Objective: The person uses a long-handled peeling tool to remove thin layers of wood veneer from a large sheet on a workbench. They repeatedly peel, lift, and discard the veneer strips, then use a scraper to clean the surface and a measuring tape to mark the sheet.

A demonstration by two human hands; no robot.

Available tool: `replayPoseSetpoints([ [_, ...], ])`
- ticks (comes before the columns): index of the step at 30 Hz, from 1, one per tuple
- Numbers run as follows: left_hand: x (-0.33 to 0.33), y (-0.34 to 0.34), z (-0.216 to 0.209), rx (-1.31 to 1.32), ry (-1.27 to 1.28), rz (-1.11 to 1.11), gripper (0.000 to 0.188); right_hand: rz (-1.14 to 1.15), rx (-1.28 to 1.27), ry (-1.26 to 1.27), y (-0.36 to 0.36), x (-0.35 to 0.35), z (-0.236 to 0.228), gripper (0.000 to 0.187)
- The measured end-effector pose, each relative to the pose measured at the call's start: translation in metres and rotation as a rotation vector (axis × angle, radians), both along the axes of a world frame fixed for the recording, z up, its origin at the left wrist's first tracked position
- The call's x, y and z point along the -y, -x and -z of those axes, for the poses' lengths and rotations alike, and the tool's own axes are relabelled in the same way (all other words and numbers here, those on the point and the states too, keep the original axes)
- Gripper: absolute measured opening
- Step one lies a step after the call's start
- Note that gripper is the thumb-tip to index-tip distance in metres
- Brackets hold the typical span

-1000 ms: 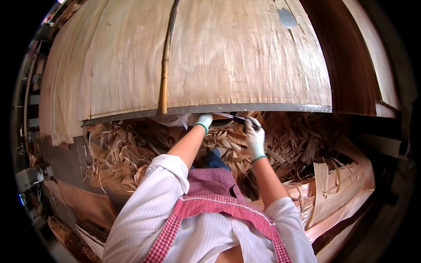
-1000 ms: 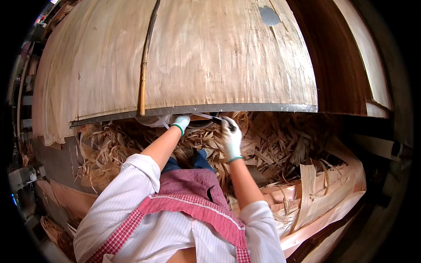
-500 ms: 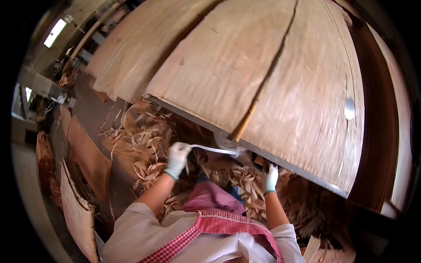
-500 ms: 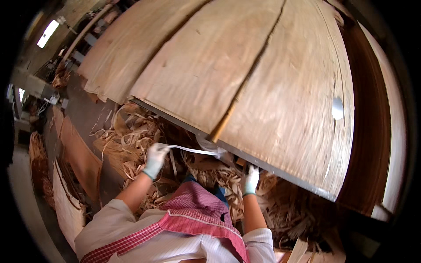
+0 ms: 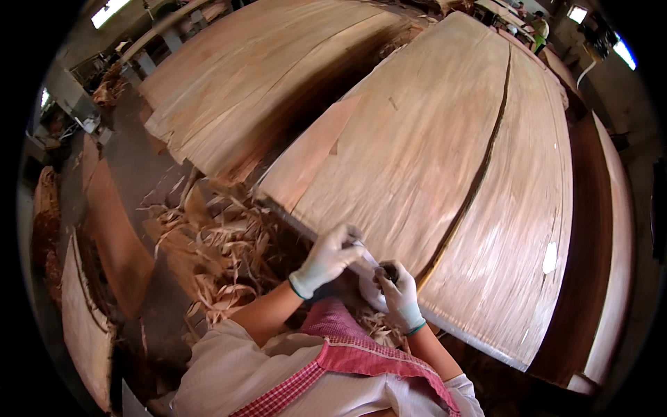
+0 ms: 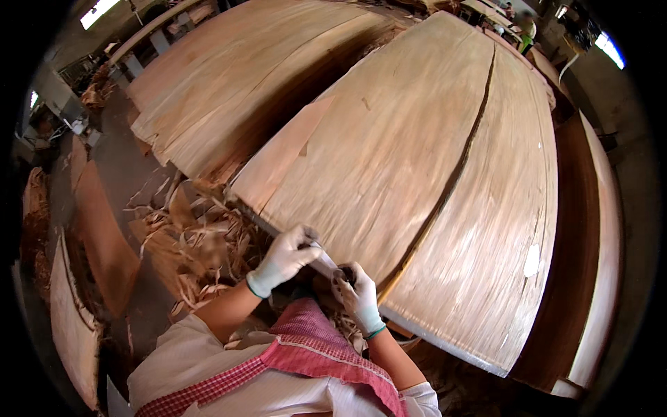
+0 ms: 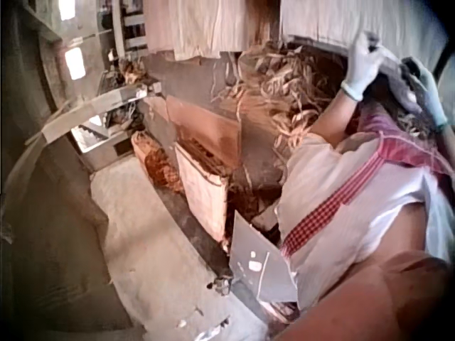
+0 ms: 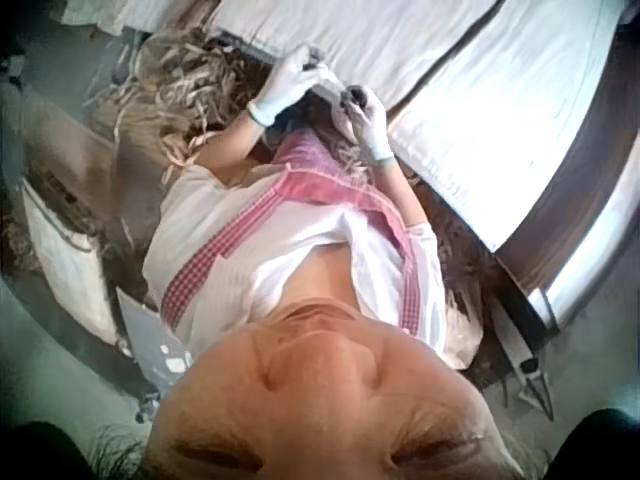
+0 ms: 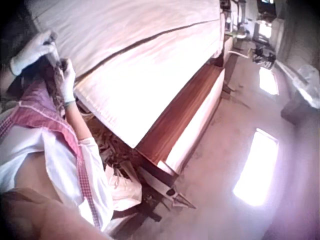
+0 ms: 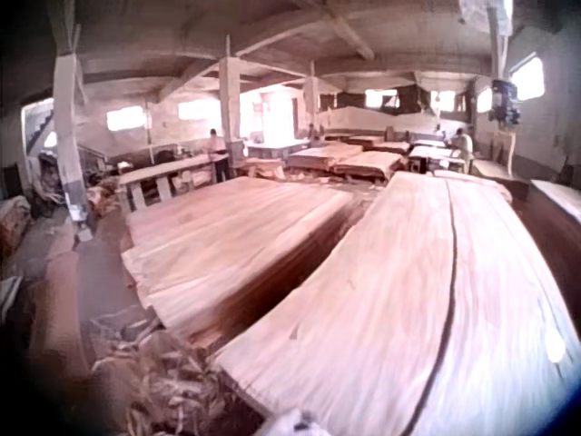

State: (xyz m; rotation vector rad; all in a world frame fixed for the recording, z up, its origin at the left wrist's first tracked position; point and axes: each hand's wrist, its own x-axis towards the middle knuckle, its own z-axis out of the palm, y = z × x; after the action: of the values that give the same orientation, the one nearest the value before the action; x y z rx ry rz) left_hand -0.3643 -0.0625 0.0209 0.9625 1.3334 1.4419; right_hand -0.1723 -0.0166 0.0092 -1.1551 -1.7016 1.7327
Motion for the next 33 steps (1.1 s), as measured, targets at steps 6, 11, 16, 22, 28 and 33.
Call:
replayPoseSetpoints([
  [6, -0.127, 0.147, 0.029, -0.159, -0.028, -0.134, 0.024, -0.014, 0.147, -0.134, 0.108, -0.115, 0.005, 0.012],
  [11, -0.253, 0.239, 0.082, -0.498, -0.044, -0.232, 0.027, 0.023, 0.381, -0.203, 0.188, -0.232, 0.049, 0.014],
  [16, -0.377, 0.293, 0.117, -0.612, -0.041, -0.336, 0.029, 0.13, 0.419, -0.252, 0.253, -0.335, 0.076, 0.02],
  [22, -0.467, 0.312, 0.139, -0.801, 0.109, -0.437, 0.027, 0.26, 0.354, 0.096, 0.303, -0.404, 0.089, 0.018],
  [28, -0.461, 0.306, 0.157, -1.104, 0.1, -0.287, 0.038, 0.204, 0.501, -0.128, 0.303, -0.409, 0.101, 0.019],
  [33, -0.45, 0.309, 0.112, -0.999, 0.221, 0.047, 0.046, 0.084, 0.86, -0.779, 0.269, -0.47, 0.051, 0.022],
])
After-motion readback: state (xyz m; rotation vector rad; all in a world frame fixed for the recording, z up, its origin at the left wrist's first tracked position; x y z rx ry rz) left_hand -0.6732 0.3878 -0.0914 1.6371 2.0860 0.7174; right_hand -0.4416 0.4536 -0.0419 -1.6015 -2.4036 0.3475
